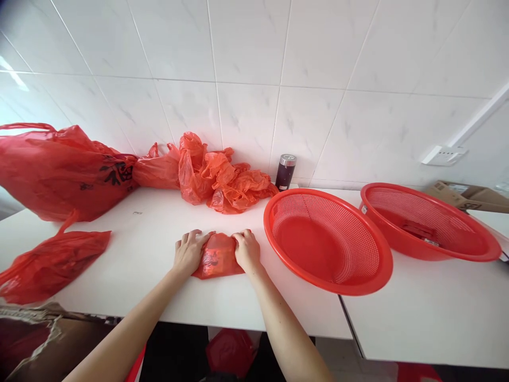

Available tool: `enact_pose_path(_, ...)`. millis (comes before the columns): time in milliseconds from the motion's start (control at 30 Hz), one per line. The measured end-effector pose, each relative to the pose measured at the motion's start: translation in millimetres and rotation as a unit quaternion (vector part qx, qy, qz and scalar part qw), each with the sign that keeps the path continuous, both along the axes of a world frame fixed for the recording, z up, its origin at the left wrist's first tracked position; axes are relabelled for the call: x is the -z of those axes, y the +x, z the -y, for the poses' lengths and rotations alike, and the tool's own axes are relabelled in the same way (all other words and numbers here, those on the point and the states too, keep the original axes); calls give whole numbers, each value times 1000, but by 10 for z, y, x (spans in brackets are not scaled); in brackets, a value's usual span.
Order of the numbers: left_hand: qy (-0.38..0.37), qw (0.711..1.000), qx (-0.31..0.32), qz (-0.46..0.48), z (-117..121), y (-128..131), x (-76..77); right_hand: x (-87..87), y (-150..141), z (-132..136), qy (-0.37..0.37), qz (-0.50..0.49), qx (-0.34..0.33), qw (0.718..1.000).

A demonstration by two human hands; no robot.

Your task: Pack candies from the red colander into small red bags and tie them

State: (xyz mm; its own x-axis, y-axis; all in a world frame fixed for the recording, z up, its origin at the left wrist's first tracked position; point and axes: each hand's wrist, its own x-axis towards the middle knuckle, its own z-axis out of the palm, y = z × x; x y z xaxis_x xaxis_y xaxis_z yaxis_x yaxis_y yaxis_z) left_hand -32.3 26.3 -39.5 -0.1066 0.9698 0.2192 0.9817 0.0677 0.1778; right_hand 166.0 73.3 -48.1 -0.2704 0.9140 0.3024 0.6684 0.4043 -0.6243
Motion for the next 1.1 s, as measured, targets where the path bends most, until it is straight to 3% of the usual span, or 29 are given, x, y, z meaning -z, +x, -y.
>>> enact_pose_path(267,-10,1000,-21,-3,-9,-5,74,99,9,-36,48,-2,2,999)
enact_pose_path(400,-8,1000,-18,7,3,-21,80,21,50,11,81,-36,-6,996)
enact_pose_path(567,2,999,-17,32,23,-26,100,-149,15,188,128,-49,-121,983)
enact_pose_path(667,8,998,-15,57,39,-30,101,-147,-55,241,125,-33,-172,977)
enact_pose_path(1000,0,971,2,237,-15,102,-121,-26,-145,241,106,-26,-175,978)
enact_pose_path(1100,-11,961,10,277,-30,159,-136,-55,-102,223,95,-45,-137,985)
